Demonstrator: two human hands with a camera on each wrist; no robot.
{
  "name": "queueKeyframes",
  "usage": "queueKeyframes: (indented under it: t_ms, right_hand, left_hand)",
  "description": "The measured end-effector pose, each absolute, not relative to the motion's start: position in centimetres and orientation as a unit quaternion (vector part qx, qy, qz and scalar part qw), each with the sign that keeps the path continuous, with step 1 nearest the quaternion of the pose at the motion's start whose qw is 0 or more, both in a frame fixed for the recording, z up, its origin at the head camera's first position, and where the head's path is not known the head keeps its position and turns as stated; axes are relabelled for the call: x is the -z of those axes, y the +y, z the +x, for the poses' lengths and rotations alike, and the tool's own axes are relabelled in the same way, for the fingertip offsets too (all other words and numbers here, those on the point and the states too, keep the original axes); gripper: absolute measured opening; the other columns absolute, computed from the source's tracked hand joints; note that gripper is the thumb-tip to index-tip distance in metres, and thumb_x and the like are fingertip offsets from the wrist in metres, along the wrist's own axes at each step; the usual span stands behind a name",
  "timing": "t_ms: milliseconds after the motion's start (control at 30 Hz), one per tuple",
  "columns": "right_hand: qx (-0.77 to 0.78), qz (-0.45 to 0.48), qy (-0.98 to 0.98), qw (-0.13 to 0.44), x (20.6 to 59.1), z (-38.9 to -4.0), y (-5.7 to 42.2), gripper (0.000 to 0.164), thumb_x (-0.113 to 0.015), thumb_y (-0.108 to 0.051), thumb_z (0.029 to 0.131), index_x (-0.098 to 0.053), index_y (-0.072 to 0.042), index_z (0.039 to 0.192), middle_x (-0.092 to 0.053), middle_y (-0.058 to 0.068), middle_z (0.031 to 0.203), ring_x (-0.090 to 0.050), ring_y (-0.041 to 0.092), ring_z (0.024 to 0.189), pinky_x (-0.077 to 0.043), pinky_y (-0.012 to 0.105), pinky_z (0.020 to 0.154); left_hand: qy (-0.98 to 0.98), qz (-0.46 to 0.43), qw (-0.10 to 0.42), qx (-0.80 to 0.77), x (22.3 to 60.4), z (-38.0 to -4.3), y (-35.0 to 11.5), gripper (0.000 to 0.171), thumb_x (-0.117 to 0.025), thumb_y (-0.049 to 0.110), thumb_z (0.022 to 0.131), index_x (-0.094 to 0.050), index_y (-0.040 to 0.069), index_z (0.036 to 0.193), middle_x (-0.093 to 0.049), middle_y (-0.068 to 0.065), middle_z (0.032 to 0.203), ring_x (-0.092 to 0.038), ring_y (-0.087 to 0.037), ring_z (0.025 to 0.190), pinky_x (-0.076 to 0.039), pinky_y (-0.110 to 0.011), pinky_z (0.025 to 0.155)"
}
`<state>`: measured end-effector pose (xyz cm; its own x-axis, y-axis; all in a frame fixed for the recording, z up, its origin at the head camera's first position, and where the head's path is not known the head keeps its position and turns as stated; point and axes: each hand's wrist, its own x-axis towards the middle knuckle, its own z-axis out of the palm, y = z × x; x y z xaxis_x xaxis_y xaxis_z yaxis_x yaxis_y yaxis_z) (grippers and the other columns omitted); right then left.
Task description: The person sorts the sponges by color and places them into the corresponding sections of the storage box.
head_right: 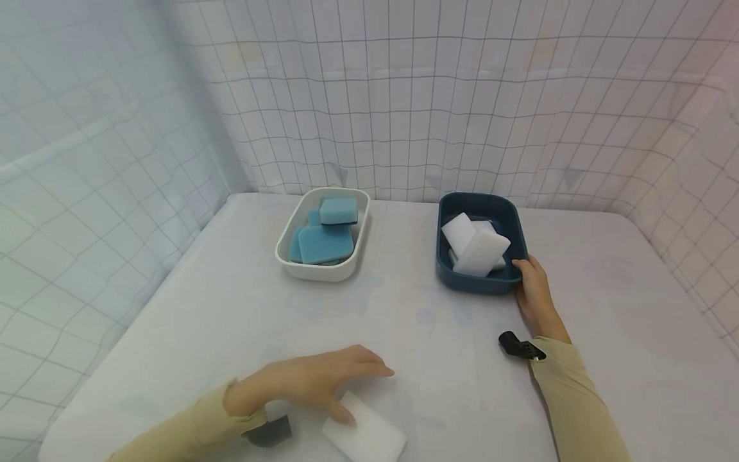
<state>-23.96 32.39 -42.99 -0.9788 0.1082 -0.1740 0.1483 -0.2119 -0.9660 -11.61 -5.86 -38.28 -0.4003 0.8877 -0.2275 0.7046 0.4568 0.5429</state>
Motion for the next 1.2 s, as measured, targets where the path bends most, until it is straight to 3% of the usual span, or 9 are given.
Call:
queueKeyframes:
  t_ms: [433,600,900,1200]
  right_hand:
    - [0.78,0.094,0.618,0.02,42.8,-23.9,32.6,0.064,-0.033,-0.024,0.1,0.002,-0.01,0.152,0.01,-0.001,0.159,0.007,0.015,0.147,0.001,0.03,0.122]
    - [0.776,0.098,0.623,0.019,42.8,-24.1,32.6,0.064,-0.033,-0.025,0.1,0.002,-0.01,0.152,0.01,0.0,0.159,0.007,0.016,0.147,0.001,0.031,0.122]
    - [0.772,0.1,0.628,0.017,43.0,-24.0,32.7,0.065,-0.034,-0.025,0.1,0.003,-0.008,0.152,0.011,0.003,0.159,0.007,0.019,0.147,0.001,0.033,0.122]
    - [0.772,0.1,0.628,0.017,43.0,-24.1,32.4,0.064,-0.032,-0.024,0.1,0.002,-0.008,0.152,0.01,0.003,0.159,0.007,0.018,0.147,0.001,0.032,0.122]
  left_hand:
    - [0.794,0.507,0.276,-0.191,38.5,-10.7,-6.1,0.072,-0.074,0.027,0.08,-0.039,0.017,0.142,-0.045,0.001,0.137,-0.041,-0.008,0.127,-0.039,-0.019,0.105]
    - [0.788,0.532,0.256,-0.177,38.5,-10.4,-6.3,0.069,-0.077,0.027,0.078,-0.045,0.016,0.137,-0.05,-0.001,0.13,-0.047,-0.007,0.117,-0.042,-0.016,0.099]
    - [0.799,0.554,0.2,-0.123,38.7,-9.5,-6.5,0.065,-0.083,0.029,0.07,-0.054,0.018,0.127,-0.052,0.002,0.119,-0.045,-0.004,0.105,-0.041,-0.007,0.086]
    - [0.797,0.576,0.151,-0.1,38.8,-9.4,-6.3,0.054,-0.08,0.028,0.073,-0.058,0.02,0.122,-0.051,0.005,0.104,-0.039,-0.001,0.089,-0.034,-0.001,0.075]
